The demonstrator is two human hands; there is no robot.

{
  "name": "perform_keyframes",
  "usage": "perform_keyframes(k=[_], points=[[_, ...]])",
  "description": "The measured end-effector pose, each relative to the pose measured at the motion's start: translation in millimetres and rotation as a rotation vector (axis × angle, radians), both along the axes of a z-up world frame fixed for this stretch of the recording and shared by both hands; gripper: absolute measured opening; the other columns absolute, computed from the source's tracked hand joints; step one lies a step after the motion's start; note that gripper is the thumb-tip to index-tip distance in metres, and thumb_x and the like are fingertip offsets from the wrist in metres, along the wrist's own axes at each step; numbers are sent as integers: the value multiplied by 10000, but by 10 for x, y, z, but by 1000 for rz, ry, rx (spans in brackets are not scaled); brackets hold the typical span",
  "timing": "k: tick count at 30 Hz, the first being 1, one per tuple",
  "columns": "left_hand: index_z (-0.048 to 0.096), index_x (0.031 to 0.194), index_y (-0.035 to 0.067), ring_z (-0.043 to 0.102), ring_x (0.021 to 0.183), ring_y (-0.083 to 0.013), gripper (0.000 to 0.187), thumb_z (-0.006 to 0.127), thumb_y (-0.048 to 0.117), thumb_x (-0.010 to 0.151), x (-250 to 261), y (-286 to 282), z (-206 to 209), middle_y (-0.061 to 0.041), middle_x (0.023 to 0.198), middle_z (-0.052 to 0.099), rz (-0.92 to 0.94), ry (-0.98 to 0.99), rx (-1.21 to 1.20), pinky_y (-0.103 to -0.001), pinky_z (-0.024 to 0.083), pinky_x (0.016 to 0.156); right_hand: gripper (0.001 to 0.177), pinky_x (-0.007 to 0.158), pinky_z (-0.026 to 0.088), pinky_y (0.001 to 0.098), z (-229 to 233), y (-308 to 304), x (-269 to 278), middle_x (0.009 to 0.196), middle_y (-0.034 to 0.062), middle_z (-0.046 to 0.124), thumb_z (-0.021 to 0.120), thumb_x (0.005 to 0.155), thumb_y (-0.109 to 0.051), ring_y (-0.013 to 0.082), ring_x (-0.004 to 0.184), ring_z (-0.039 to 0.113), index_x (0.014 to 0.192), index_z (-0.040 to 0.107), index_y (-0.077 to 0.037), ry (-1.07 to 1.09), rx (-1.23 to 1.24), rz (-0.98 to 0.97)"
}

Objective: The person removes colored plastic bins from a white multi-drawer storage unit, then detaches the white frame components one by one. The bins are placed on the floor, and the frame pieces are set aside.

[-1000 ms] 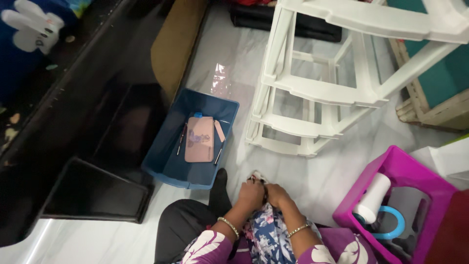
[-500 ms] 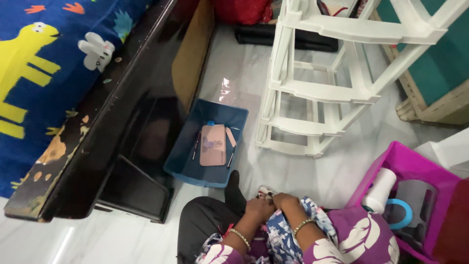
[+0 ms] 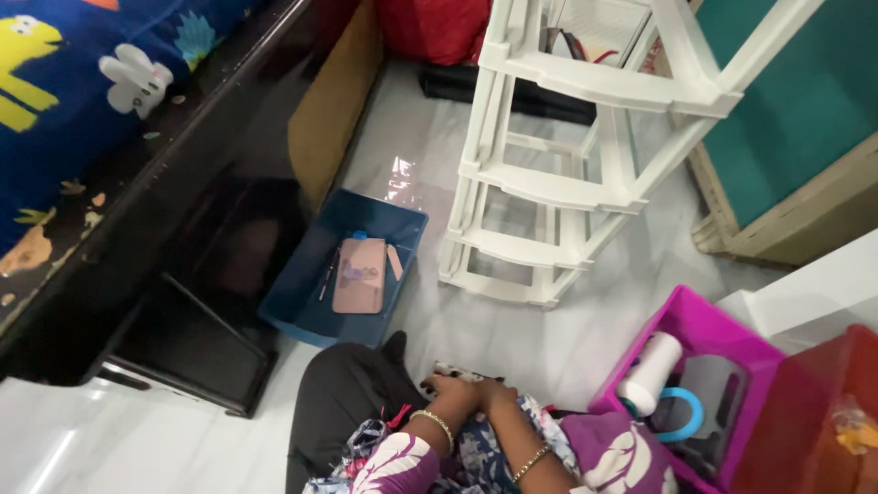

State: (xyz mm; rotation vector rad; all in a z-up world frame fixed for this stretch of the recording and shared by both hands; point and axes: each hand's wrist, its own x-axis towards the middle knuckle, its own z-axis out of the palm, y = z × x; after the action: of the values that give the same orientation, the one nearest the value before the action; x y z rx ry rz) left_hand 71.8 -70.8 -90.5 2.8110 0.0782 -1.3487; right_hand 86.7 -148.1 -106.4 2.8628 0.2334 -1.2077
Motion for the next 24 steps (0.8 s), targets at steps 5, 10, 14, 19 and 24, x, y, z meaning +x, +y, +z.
perform_keyframes(k=[5,10,14,19,24], points=[[498,1494,169,449,1417,-341,646,664,456,939,-81,401,-267,-103,1545,460,-66,-144,-277,-706,375,1062,328,1080,409,603,-71,160,-5,1296,72,699,578,952,-307,297,1242,645,1234,715,-207,-104,-26,117],[741,1222,128,670,1203,-307,374,652,281,893,-163,438,-436,-116,1296,702,-93,-288,-334,-529,507,996,263,1009,486,592,-110,129,-48,1222,120,722,544,983,-233,325,1158,688,1161,727,-172,-213,59,150],[756,1179,134,690,1160,-295,335,625,270,902,-100,390,-496,-101,1262,719,-152,-300,-299,-517,525,937,273,1027,473,583,-110,56,-2,1237,124,699,540,975,-225,325,1175,665,1177,720,-182,-190,134,83],[779,1134,121,700,1125,-309,317,636,257,886,-116,431,-511,-127,1221,727,-136,-335,-299,-493,547,901,310,1010,482,560,-179,35,4,1224,131,689,566,940,-229,331,1170,654,1230,673,-207,-171,168,98],[756,1098,118,679,1094,-315,351,726,309,805,-57,582,12,-120,1148,722,-153,-472,-327,-504,533,887,321,945,515,513,123,-28,-29,1178,175,694,624,882,-135,383,1130,650,1198,682,-148,-250,357,52]])
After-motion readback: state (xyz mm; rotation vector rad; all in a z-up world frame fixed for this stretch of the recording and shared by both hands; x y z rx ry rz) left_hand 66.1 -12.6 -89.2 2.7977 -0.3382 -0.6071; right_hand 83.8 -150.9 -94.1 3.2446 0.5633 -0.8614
